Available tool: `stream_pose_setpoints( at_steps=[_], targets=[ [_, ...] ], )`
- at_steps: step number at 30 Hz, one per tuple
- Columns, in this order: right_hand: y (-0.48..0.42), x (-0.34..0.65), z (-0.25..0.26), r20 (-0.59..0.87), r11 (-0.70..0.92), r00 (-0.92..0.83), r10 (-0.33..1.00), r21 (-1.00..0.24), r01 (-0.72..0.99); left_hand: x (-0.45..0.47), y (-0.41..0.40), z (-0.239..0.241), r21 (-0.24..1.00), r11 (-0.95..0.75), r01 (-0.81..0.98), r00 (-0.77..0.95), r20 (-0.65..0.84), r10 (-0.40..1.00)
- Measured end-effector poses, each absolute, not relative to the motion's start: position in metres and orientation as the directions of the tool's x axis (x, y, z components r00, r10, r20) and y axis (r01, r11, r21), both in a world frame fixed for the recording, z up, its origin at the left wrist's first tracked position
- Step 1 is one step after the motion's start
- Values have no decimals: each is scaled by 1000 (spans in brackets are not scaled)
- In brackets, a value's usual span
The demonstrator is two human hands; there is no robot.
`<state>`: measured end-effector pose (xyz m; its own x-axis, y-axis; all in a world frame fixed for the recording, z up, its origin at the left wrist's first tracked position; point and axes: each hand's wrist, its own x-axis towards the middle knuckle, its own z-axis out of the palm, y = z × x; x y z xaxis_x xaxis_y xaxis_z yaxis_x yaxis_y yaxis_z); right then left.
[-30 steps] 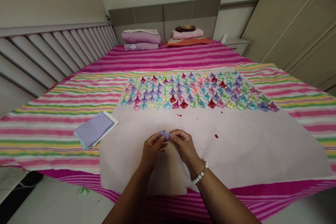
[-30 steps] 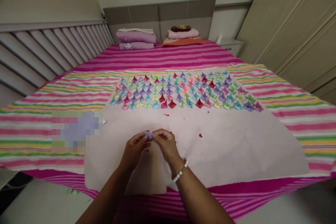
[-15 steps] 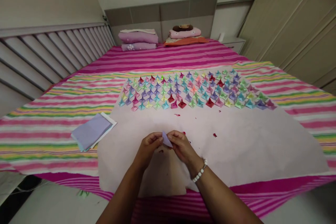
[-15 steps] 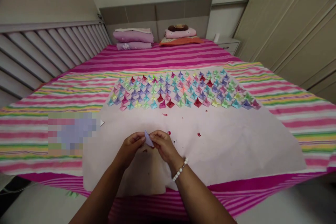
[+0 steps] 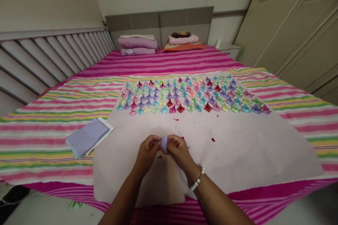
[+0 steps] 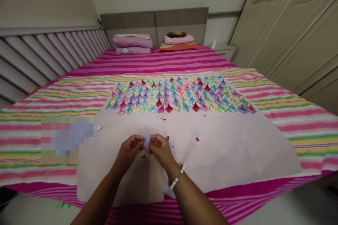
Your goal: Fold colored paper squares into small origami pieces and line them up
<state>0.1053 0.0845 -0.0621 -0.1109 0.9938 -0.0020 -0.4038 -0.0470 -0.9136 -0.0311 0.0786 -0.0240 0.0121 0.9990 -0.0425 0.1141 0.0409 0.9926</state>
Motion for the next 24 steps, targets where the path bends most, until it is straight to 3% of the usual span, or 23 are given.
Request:
stream_pose_setpoints(
  at_steps=[6, 12, 16, 24],
  targets=[
    [85, 103, -64, 19, 33, 47, 999, -948, -317, -21, 74, -25, 956, 41, 290, -18, -37, 999],
    [83, 102, -71, 72, 101, 135, 988, -969, -227, -12, 73, -27, 900, -82, 429, -89, 133, 987],
    [83, 101, -75, 88, 113, 127, 988, -971, -211, -9, 72, -26, 843, -167, 511, -20, 206, 978],
    [82, 103, -70, 55, 88, 136, 989, -966, -245, -14, 75, -35, 848, -242, 472, 9, 270, 963]
  ],
)
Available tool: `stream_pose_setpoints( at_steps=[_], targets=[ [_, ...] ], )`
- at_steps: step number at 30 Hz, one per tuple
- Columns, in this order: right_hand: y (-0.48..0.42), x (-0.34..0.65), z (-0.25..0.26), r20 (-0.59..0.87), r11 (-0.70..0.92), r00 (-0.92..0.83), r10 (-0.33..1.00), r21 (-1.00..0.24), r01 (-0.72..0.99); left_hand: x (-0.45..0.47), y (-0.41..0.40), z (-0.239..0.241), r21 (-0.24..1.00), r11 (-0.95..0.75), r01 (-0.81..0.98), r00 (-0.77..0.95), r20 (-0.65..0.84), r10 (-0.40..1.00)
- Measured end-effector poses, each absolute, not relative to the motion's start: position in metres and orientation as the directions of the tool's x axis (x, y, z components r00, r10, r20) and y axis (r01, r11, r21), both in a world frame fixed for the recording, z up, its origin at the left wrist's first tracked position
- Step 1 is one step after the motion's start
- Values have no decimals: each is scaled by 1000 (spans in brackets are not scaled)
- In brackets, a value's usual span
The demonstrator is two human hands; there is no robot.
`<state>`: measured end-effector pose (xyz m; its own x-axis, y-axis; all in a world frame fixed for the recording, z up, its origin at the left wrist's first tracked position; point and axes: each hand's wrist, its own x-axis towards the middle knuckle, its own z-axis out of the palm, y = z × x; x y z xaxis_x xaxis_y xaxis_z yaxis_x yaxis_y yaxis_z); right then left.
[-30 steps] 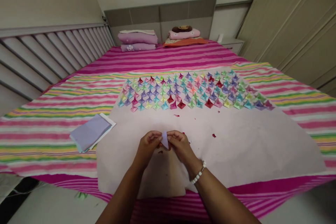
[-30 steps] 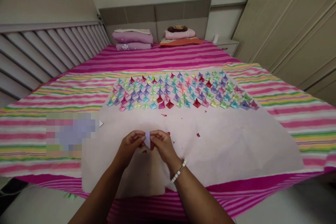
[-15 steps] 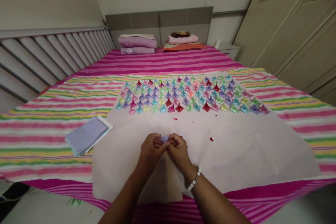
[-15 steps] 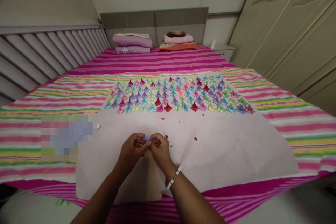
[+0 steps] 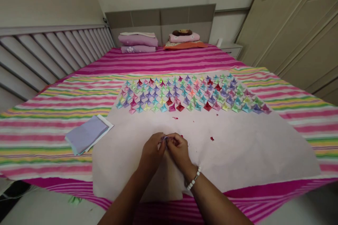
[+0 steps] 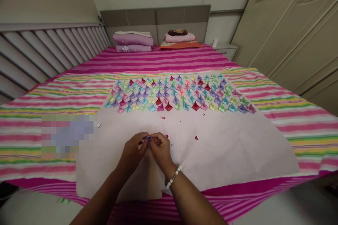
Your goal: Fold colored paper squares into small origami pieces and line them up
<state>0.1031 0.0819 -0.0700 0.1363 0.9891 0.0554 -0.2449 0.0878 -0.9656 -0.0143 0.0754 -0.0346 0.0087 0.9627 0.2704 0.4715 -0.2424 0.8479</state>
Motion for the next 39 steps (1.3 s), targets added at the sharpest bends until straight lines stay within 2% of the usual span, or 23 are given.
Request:
stream_pose_setpoints(
  at_steps=[3, 9, 13, 21, 24, 28, 34, 39],
  targets=[
    [82, 104, -67, -3, 35, 132, 991, -958, -285, -19, 76, -33, 830, -279, 484, 64, 284, 957],
    [81, 106, -61, -39, 4, 128, 991, -948, -319, -29, 74, -32, 751, -432, 499, 295, 322, 900],
    [81, 109, -59, -57, -12, 112, 992, -932, -362, -31, 74, -34, 754, -444, 485, 283, 345, 895],
    [81, 111, -57, 32, 18, -36, 999, -947, -319, -27, 74, -21, 875, -230, 427, 55, 228, 972],
    [81, 110, -59, 11, -28, -115, 993, -944, -329, -26, 73, -19, 919, -187, 347, 33, 187, 982],
    [80, 109, -61, -35, -74, -119, 992, -936, -345, -25, 74, -22, 954, -141, 263, 20, 140, 990],
    [80, 109, -58, -35, -71, -116, 993, -942, -327, -20, 81, -26, 999, 27, -37, -110, -30, 993],
    [80, 109, -59, -30, -84, -164, 986, -940, -332, -17, 81, -23, 994, 101, 46, -26, -100, 995]
  ],
)
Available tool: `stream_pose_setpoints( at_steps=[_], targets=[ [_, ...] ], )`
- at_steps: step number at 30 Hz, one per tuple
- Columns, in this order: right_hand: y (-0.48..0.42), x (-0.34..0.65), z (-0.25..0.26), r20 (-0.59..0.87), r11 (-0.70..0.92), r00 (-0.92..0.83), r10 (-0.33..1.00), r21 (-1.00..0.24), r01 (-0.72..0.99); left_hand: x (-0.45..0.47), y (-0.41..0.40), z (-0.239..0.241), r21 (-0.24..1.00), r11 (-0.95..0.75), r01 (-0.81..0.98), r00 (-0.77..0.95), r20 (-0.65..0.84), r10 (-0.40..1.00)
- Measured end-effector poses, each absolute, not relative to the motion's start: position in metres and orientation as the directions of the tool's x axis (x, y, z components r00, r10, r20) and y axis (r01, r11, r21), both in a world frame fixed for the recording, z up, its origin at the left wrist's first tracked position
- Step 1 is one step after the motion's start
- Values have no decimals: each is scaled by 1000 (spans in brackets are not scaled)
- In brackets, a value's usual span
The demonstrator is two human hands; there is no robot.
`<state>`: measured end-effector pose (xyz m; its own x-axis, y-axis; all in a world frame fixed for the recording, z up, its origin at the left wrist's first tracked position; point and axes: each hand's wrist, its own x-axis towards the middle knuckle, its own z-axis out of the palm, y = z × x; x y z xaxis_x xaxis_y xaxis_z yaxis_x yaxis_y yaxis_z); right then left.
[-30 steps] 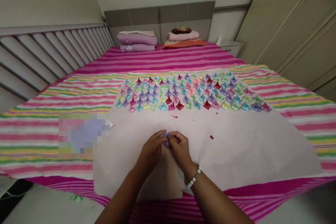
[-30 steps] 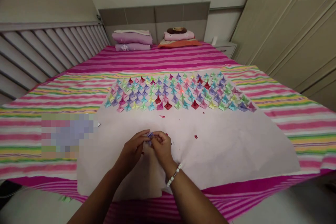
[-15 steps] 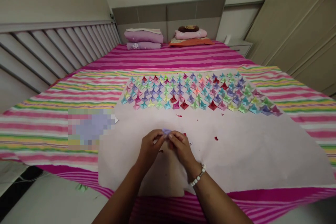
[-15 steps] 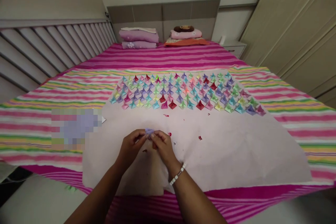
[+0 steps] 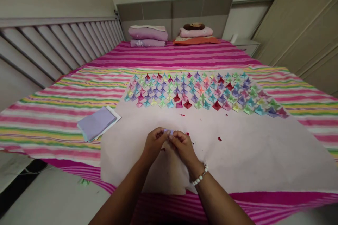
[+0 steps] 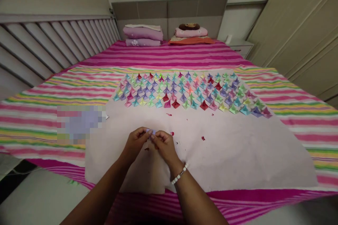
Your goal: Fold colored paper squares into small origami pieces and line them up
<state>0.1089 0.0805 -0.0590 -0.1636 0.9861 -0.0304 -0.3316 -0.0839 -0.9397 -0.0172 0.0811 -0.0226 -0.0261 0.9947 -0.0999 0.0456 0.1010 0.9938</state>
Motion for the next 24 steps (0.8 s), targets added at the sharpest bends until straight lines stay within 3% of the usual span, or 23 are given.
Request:
stream_pose_setpoints(
  at_steps=[8, 16, 24],
  targets=[
    [79, 110, -62, -59, -144, -276, 959, -943, -300, -16, 80, -25, 988, 70, 135, -89, -58, 994],
    [79, 109, -62, -46, -111, -223, 974, -951, -288, -15, 80, -32, 966, 233, -110, -61, -241, 969],
    [80, 109, -63, -30, -95, -176, 984, -923, -373, -27, 77, -34, 994, 55, -94, -94, -64, 994]
  ],
)
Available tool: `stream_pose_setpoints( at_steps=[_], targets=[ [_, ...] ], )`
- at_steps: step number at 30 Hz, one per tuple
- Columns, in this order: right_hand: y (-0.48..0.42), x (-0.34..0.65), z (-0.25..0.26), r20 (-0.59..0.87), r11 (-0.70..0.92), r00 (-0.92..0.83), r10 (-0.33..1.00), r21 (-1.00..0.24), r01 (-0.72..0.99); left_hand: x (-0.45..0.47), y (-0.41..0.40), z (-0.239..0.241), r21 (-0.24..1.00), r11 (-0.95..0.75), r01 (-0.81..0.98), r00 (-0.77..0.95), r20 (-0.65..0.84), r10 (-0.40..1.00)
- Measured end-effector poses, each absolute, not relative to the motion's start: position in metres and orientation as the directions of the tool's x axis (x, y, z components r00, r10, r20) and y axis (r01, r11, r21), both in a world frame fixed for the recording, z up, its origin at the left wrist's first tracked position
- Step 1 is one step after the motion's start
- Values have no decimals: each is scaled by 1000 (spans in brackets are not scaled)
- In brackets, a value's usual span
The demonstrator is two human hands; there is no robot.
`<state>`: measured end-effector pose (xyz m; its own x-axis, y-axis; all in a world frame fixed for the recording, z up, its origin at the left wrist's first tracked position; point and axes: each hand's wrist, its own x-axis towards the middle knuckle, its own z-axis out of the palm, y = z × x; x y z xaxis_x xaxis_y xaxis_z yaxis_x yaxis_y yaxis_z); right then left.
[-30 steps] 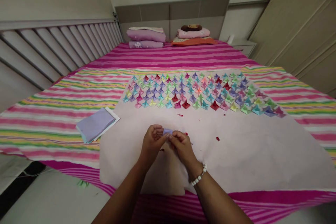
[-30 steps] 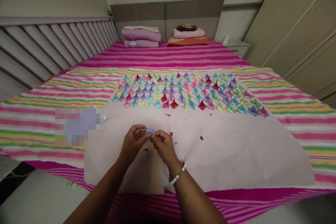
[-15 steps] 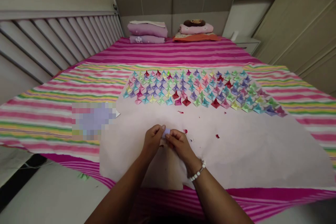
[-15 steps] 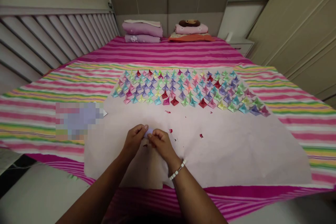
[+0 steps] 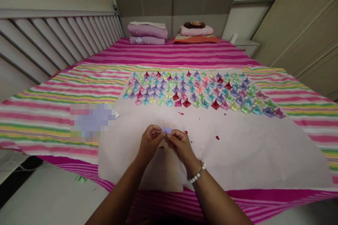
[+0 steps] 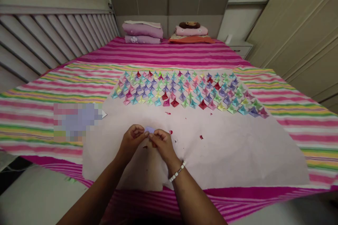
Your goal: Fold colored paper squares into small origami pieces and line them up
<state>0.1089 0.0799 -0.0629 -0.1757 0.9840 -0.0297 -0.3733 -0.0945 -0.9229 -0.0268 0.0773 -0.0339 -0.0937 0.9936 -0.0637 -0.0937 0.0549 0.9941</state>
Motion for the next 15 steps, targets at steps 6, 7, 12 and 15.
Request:
stream_pose_setpoints(
  at_steps=[6, 7, 12, 15],
  targets=[
    [81, 109, -64, 9, -31, -87, 996, -893, -448, -34, 78, -33, 999, 39, -32, 74, -37, 997],
    [81, 109, -64, 15, -30, -97, 995, -895, -446, -34, 79, -33, 998, 49, -36, 92, -45, 995],
    [82, 109, -69, 25, -41, -134, 991, -883, -468, -39, 79, -31, 987, 146, -70, 206, -129, 970],
    [83, 109, -71, 16, -61, -154, 988, -876, -478, -41, 78, -30, 977, 181, -115, 258, -147, 955]
  ],
)
